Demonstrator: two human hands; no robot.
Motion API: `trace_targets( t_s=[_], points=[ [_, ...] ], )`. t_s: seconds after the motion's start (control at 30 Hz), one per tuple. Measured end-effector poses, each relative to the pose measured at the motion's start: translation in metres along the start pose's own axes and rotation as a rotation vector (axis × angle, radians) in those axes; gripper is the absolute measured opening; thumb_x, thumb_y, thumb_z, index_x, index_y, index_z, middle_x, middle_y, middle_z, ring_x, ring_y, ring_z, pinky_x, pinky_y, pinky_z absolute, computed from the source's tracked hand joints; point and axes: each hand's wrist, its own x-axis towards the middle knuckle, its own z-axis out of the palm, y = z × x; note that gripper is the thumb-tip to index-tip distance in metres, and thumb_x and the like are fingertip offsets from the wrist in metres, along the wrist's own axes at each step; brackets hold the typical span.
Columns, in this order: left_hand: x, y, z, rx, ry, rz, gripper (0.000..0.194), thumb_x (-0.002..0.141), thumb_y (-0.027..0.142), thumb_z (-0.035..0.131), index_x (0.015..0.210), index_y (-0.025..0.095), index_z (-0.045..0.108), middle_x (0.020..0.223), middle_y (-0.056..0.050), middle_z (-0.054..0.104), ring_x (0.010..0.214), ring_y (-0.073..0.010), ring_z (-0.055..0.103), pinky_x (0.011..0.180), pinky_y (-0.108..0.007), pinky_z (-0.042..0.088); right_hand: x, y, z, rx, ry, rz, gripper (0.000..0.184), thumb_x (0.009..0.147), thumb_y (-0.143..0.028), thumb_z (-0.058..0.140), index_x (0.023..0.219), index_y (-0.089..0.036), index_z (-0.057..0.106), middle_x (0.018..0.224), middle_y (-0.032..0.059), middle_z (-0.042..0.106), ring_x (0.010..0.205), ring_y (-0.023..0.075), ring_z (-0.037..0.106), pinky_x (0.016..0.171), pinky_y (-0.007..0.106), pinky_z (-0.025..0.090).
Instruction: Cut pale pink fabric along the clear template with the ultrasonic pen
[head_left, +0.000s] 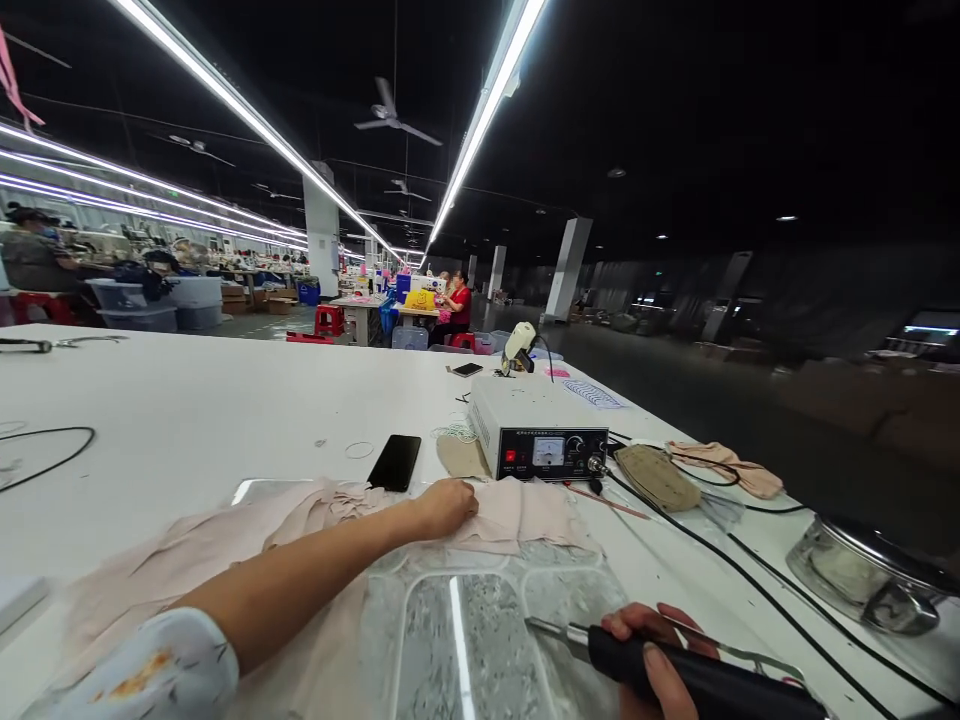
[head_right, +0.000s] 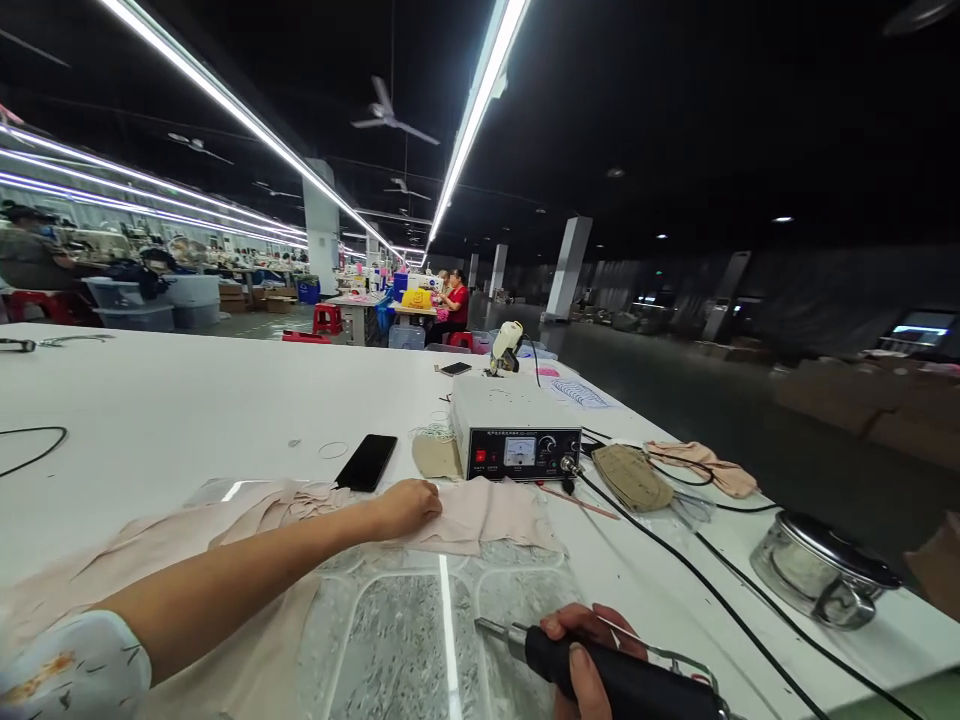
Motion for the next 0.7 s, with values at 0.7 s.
trace_targets(
  t_s=[0.7],
  points=[
    [-0.07,0.045,-0.04,-0.116,0.184,0.271,0.011,0.076,0.005,0.06,0.073,0.014,0.065,0.103,-0.007,0.068,0.089,-0.0196,0.065,0.09,-0.033,0.051,0.008,-0.002,-0.013,0.06,0.09,-0.07,0.03,0.065,-0.03,0.076,0.091,-0.025,0.062,0.076,-0.0024,0.063,0.062,0.0159,0.06,0.061,0.036,0.053]
  ],
)
